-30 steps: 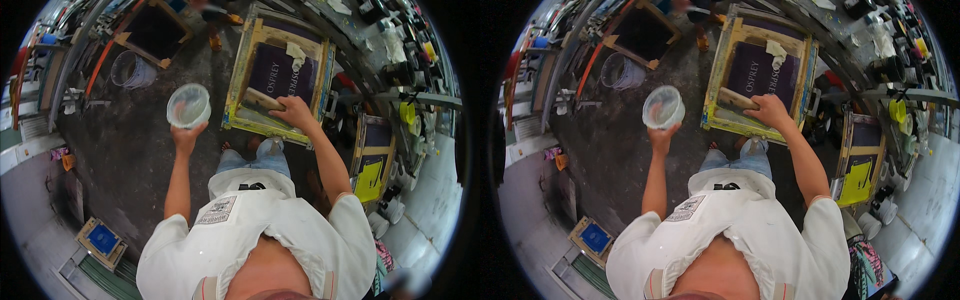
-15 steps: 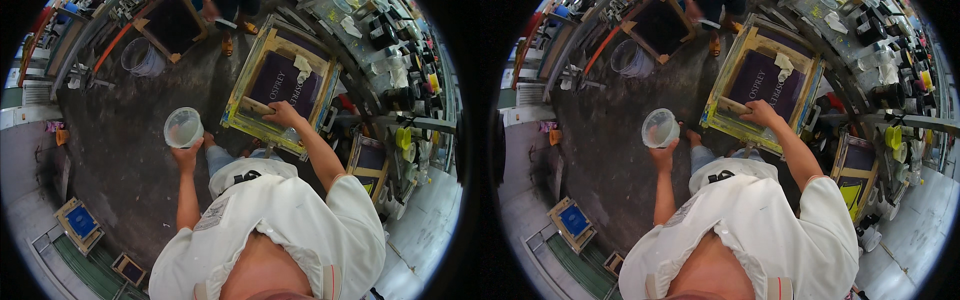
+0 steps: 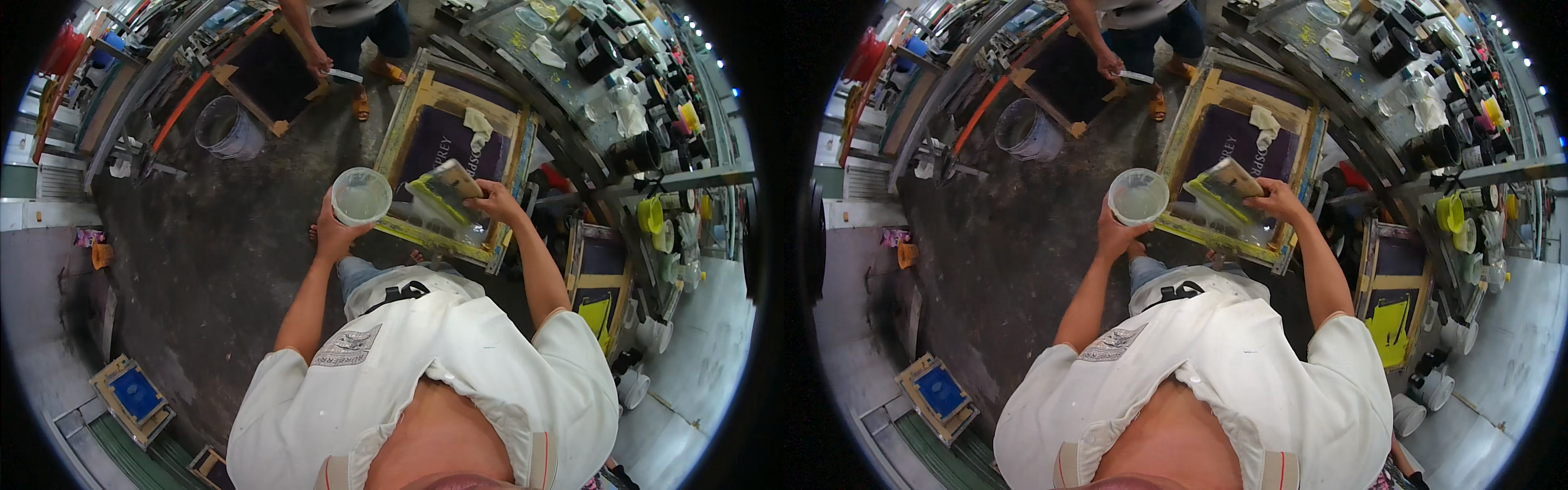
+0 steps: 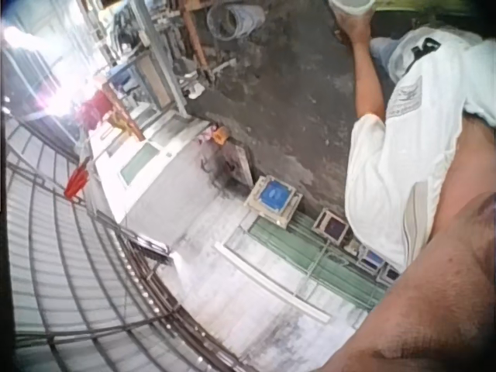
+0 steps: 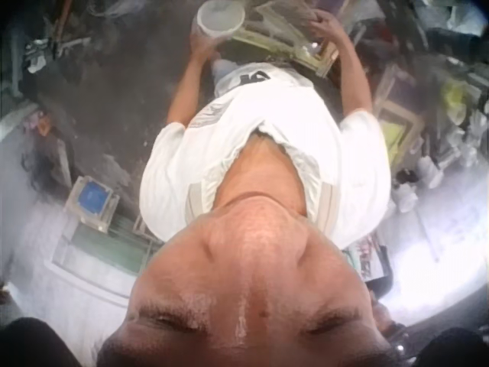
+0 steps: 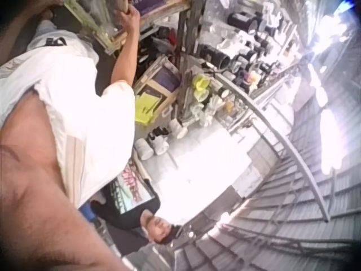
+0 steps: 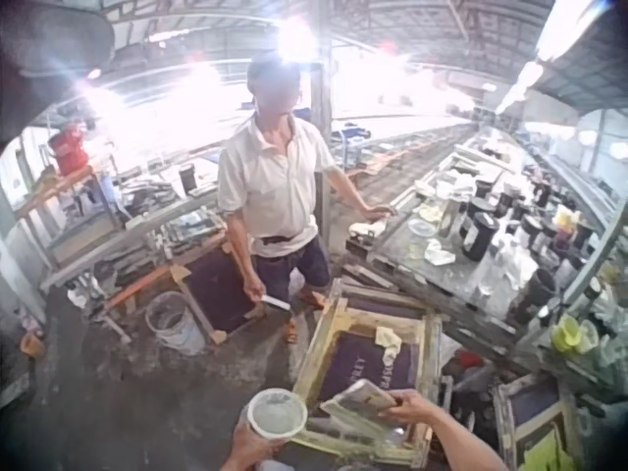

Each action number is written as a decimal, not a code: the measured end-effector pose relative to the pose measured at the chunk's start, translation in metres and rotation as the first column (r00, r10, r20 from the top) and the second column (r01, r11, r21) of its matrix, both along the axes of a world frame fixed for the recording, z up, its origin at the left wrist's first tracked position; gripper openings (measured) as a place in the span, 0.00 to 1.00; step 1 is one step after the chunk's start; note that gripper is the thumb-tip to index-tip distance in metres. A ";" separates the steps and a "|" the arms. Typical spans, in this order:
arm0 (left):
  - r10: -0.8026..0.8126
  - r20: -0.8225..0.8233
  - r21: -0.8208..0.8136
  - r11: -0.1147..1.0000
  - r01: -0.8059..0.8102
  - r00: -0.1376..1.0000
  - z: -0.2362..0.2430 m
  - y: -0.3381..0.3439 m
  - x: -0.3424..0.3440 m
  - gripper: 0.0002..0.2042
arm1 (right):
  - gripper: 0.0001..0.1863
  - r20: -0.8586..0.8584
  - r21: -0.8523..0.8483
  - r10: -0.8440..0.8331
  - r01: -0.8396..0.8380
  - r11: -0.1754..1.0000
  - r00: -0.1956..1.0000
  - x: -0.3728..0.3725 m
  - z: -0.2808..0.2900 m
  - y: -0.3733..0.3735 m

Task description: The person performs screen printing on a purple fabric item. They use a squeegee to pull ink across a screen frame, then lift the frame to reveal the printed logo. The person then moves to a table to clean the squeegee with a liquid from a container.

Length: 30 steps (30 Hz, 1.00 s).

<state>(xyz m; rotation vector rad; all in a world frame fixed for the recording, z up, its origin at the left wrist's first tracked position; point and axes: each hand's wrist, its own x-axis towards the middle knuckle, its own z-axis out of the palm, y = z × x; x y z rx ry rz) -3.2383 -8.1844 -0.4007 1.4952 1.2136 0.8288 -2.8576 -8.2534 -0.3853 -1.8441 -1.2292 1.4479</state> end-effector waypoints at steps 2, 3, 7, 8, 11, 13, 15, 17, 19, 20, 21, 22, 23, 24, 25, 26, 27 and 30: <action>-0.040 -0.016 0.076 0.996 0.041 0.999 -0.007 0.011 0.007 0.47 | 0.16 -0.021 0.089 -0.068 0.070 0.994 0.997 0.005 0.006 -0.016; -0.062 -0.022 0.106 0.992 0.064 0.998 -0.009 0.013 0.012 0.48 | 0.16 0.001 0.133 -0.099 0.098 0.986 0.995 0.004 0.012 -0.029; -0.072 -0.281 0.331 0.929 0.167 0.957 -0.020 0.015 0.039 0.48 | 0.15 0.003 0.330 -0.251 0.236 0.914 0.968 -0.001 0.013 -0.067; -0.065 -0.314 0.370 0.910 0.185 0.947 -0.026 0.013 0.050 0.48 | 0.15 0.002 0.378 -0.281 0.260 0.889 0.960 -0.002 0.014 -0.076; -0.096 -0.453 0.346 0.897 0.274 0.886 -0.027 -0.001 0.078 0.48 | 0.14 0.004 0.453 -0.372 0.330 0.828 0.928 -0.011 0.020 -0.097; -0.101 -0.495 0.383 0.866 0.321 0.863 -0.028 -0.014 0.092 0.47 | 0.13 -0.044 0.488 -0.442 0.405 0.773 0.896 -0.022 0.021 -0.106; -0.143 -0.448 0.401 0.850 0.341 0.883 -0.035 -0.022 0.107 0.47 | 0.14 -0.188 0.517 -0.508 0.525 0.677 0.840 -0.034 0.026 -0.106; -0.184 -0.417 0.340 0.876 0.341 0.890 -0.038 -0.030 0.126 0.47 | 0.15 -0.276 0.549 -0.534 0.587 0.594 0.799 -0.041 0.034 -0.106; -0.207 -0.327 0.334 0.887 0.318 0.922 -0.034 -0.039 0.140 0.48 | 0.16 -0.310 0.601 -0.539 0.600 0.527 0.783 -0.046 0.047 -0.106; -0.214 -0.282 0.331 0.893 0.304 0.935 -0.032 -0.042 0.146 0.48 | 0.17 -0.324 0.608 -0.540 0.608 0.510 0.777 -0.049 0.054 -0.107; -0.228 -0.234 0.292 0.911 0.292 0.945 -0.025 -0.043 0.152 0.48 | 0.18 -0.338 0.616 -0.544 0.618 0.489 0.768 -0.052 0.060 -0.108; -0.237 -0.186 0.253 0.926 0.280 0.953 -0.017 -0.045 0.156 0.48 | 0.19 -0.352 0.622 -0.547 0.627 0.469 0.759 -0.054 0.064 -0.111; -0.243 -0.138 0.212 0.940 0.268 0.960 -0.010 -0.046 0.160 0.48 | 0.19 -0.313 0.630 -0.569 0.614 0.475 0.761 -0.053 0.064 -0.114; -0.238 -0.118 0.203 0.945 0.258 0.964 -0.002 -0.046 0.162 0.48 | 0.18 -0.272 0.673 -0.577 0.581 0.458 0.770 -0.052 0.064 -0.114; -0.231 -0.099 0.194 0.950 0.246 0.968 0.007 -0.046 0.163 0.49 | 0.18 -0.232 0.714 -0.584 0.543 0.441 0.778 -0.051 0.064 -0.114; -0.222 -0.080 0.185 0.955 0.233 0.972 0.015 -0.046 0.164 0.49 | 0.17 -0.191 0.753 -0.590 0.503 0.425 0.784 -0.050 0.065 -0.113; -0.224 -0.052 0.174 0.958 0.230 0.973 0.023 -0.046 0.163 0.49 | 0.17 -0.170 0.772 -0.603 0.485 0.410 0.779 -0.051 0.065 -0.114; -0.230 0.017 0.140 0.964 0.225 0.973 0.042 -0.044 0.160 0.48 | 0.16 -0.148 0.822 -0.618 0.443 0.358 0.772 -0.052 0.067 -0.115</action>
